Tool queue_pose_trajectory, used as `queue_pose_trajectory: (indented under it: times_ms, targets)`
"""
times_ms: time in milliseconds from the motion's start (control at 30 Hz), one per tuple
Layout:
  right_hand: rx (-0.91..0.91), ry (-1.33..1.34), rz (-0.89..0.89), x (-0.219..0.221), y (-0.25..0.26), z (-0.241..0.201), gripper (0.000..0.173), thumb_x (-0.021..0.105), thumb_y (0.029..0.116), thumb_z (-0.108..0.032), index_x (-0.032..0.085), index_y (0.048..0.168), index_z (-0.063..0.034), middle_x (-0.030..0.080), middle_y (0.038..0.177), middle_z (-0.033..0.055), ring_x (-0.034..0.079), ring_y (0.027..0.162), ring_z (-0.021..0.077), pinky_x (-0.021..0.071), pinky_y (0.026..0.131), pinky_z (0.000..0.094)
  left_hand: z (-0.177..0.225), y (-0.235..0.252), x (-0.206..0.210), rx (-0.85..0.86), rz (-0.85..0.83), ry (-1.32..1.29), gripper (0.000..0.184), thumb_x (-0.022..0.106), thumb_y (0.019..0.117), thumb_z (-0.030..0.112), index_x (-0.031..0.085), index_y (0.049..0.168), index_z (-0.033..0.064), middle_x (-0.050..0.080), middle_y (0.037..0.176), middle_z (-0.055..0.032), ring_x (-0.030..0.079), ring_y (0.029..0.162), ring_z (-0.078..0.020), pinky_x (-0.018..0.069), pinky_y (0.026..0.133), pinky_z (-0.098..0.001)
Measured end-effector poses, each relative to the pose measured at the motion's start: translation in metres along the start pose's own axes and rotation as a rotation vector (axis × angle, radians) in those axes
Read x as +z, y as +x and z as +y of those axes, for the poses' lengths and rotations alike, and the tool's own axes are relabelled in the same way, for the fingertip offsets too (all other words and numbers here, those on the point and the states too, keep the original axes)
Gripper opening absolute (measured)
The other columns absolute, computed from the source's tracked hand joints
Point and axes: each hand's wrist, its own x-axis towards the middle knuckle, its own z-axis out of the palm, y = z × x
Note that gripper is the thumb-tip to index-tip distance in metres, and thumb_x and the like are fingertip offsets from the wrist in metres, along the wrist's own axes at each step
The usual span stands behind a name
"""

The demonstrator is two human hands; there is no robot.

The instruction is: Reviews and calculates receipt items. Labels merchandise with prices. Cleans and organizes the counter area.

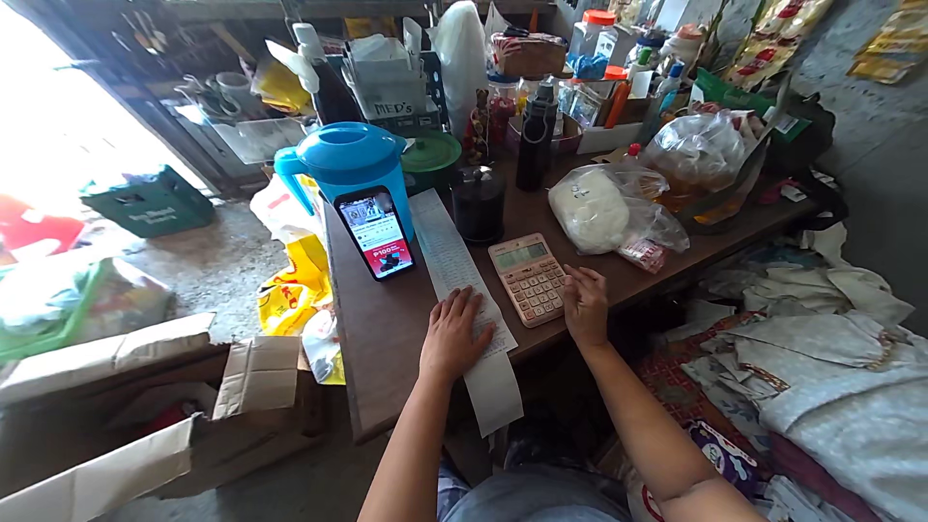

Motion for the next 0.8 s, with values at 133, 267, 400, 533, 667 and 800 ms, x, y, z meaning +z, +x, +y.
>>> queue_pose_trajectory:
  times_ms: [133, 267, 400, 533, 667, 800]
  targets:
    - [-0.02, -0.018, 0.017, 0.002, -0.003, 0.001, 0.038, 0.052, 0.1055, -0.02, 0.078, 0.09, 0.0023, 0.071, 0.13, 0.012, 0.058, 0.131, 0.0407, 0.0454, 0.109, 0.0491, 0.0, 0.0, 0.001, -0.002, 0.0, 0.008, 0.061, 0.045, 0.1039, 0.052, 0.049, 0.152, 0.0143, 0.036, 0.164, -0.0085, 0.028, 0.154, -0.0272, 0.0175, 0.124, -0.0515]
    - [0.021, 0.031, 0.035, -0.002, -0.002, 0.001, 0.04, 0.048, 0.1065, -0.021, 0.078, 0.1, 0.0043, 0.07, 0.131, 0.0152, 0.058, 0.131, 0.041, 0.0442, 0.11, 0.0504, -0.001, 0.0, 0.002, 0.006, 0.014, 0.005, 0.061, 0.045, 0.1035, 0.052, 0.05, 0.151, 0.0139, 0.037, 0.163, -0.0088, 0.029, 0.153, -0.0279, 0.0177, 0.124, -0.0521]
    - [0.237, 0.148, 0.012, -0.015, 0.006, 0.0, 0.043, 0.036, 0.1082, -0.02, 0.065, 0.124, 0.0082, 0.064, 0.131, 0.0226, 0.062, 0.117, 0.0329, 0.047, 0.102, 0.0474, -0.001, 0.0, 0.001, 0.005, 0.012, -0.002, 0.06, 0.045, 0.1036, 0.051, 0.05, 0.15, 0.0129, 0.038, 0.163, -0.0098, 0.029, 0.153, -0.029, 0.0176, 0.124, -0.0529]
    - [0.326, 0.218, -0.02, -0.022, 0.01, 0.004, 0.028, 0.039, 0.108, -0.012, 0.055, 0.12, 0.0064, 0.069, 0.116, 0.0195, 0.067, 0.106, 0.0262, 0.0528, 0.094, 0.0436, -0.001, 0.0, 0.0, -0.002, 0.003, 0.007, 0.061, 0.045, 0.1037, 0.052, 0.049, 0.151, 0.014, 0.037, 0.163, -0.0086, 0.028, 0.153, -0.0275, 0.017, 0.124, -0.0519]
    - [0.24, 0.196, -0.028, -0.02, 0.002, 0.008, 0.025, 0.04, 0.107, -0.01, 0.058, 0.117, 0.0046, 0.071, 0.102, 0.0147, 0.069, 0.1, 0.0216, 0.0554, 0.09, 0.0395, 0.0, 0.0, 0.0, -0.003, -0.004, 0.015, 0.061, 0.044, 0.1038, 0.053, 0.049, 0.151, 0.0144, 0.036, 0.164, -0.008, 0.028, 0.153, -0.0274, 0.0169, 0.124, -0.052]
    - [0.191, 0.184, -0.018, -0.019, -0.001, 0.009, 0.029, 0.038, 0.1064, -0.01, 0.061, 0.115, 0.0054, 0.072, 0.101, 0.0154, 0.069, 0.102, 0.0242, 0.054, 0.092, 0.0417, -0.001, 0.001, 0.001, 0.001, -0.003, 0.014, 0.061, 0.044, 0.1039, 0.052, 0.049, 0.151, 0.0141, 0.036, 0.164, -0.0085, 0.027, 0.154, -0.0276, 0.0169, 0.124, -0.052]
